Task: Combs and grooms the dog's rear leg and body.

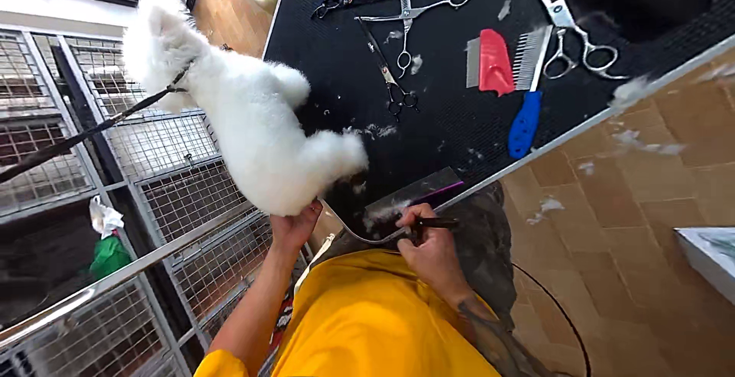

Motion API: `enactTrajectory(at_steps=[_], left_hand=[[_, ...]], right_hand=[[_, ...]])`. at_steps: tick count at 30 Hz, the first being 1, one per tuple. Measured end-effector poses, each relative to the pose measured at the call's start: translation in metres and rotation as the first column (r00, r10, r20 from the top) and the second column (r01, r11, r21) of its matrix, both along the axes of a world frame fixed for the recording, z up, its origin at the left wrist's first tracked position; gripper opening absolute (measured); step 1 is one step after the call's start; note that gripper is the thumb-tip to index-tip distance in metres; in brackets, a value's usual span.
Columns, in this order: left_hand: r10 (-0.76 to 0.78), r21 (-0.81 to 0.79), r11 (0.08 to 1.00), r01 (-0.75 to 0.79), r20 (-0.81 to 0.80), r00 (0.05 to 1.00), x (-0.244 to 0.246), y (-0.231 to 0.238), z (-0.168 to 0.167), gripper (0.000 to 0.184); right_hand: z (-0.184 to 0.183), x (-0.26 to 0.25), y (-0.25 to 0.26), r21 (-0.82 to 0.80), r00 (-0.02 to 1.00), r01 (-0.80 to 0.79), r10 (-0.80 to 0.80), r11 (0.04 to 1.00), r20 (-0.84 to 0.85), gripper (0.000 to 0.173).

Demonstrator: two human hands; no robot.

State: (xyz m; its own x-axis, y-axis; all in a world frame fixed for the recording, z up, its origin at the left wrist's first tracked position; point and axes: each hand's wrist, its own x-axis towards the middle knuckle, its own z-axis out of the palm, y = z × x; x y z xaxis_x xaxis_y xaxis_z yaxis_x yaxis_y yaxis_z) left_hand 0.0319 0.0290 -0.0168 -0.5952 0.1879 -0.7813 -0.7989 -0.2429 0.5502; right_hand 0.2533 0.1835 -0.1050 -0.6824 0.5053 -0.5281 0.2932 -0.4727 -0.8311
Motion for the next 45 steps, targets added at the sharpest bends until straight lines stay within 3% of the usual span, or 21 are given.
enactTrajectory(at_steps=[2, 3, 7, 10, 14, 16, 20, 27, 31, 34, 37, 40, 45], left_hand=[[0.055, 0.032, 0.998, -0.055, -0.015, 0.998, 0.007, 0.001, -0.005, 0.057], [0.067, 0.050, 0.997, -0.066, -0.030, 0.997, 0.010, 0.001, -0.009, 0.052], [0.100, 0.064, 0.993, -0.094, -0.098, 0.990, 0.020, 0.001, -0.022, 0.024], [0.205, -0.001, 0.978, -0.206, -0.105, 0.973, 0.027, 0.007, -0.028, 0.014], [0.306, -0.189, 0.929, -0.319, -0.097, 0.947, 0.030, 0.032, -0.036, 0.030], [0.335, -0.234, 0.907, -0.349, -0.098, 0.937, 0.029, 0.044, -0.042, 0.036], [0.383, -0.188, 0.894, -0.406, -0.149, 0.912, 0.024, 0.061, -0.053, 0.032], [0.356, -0.215, 0.901, -0.376, -0.127, 0.926, 0.029, 0.072, -0.063, 0.039], [0.343, -0.222, 0.899, -0.378, -0.182, 0.922, 0.026, 0.072, -0.064, 0.036], [0.302, -0.236, 0.903, -0.358, -0.244, 0.922, 0.020, 0.075, -0.059, 0.027], [0.316, -0.187, 0.908, -0.374, -0.279, 0.907, 0.015, 0.076, -0.047, 0.028], [0.330, -0.116, 0.918, -0.379, -0.305, 0.893, 0.014, 0.069, -0.037, 0.034], [0.290, -0.036, 0.947, -0.319, -0.336, 0.896, 0.010, 0.057, -0.035, 0.025]], right_hand=[[-0.001, 0.004, 0.029, 0.240, 0.974, -0.183, 0.143, 0.953, 0.174, 0.018], [0.000, 0.004, 0.043, 0.324, 0.943, -0.284, 0.202, 0.903, 0.263, 0.021], [0.003, -0.012, 0.095, 0.313, 0.648, -0.742, 0.516, 0.592, 0.561, 0.060], [0.008, -0.024, 0.108, 0.297, 0.465, -0.885, 0.636, 0.359, 0.615, 0.063], [0.006, -0.030, 0.114, 0.329, 0.364, -0.923, 0.726, 0.198, 0.584, 0.031], [0.006, -0.037, 0.118, 0.314, 0.307, -0.939, 0.759, 0.143, 0.574, 0.025], [0.005, -0.047, 0.114, 0.349, 0.272, -0.935, 0.768, 0.067, 0.580, 0.031], [0.001, -0.053, 0.084, 0.362, 0.068, -0.901, 0.749, -0.237, 0.659, 0.035], [-0.003, -0.056, 0.074, 0.403, 0.035, -0.844, 0.714, -0.353, 0.699, 0.032], [0.008, -0.060, 0.080, 0.401, 0.020, -0.846, 0.730, -0.352, 0.683, 0.028], [0.032, -0.065, 0.096, 0.309, -0.002, -0.932, 0.857, -0.188, 0.515, 0.016], [0.044, -0.064, 0.109, 0.166, -0.051, -0.977, 0.902, -0.134, 0.429, 0.016], [0.045, -0.051, 0.147, 0.055, 0.129, -0.992, 0.898, 0.117, 0.421, 0.014]])
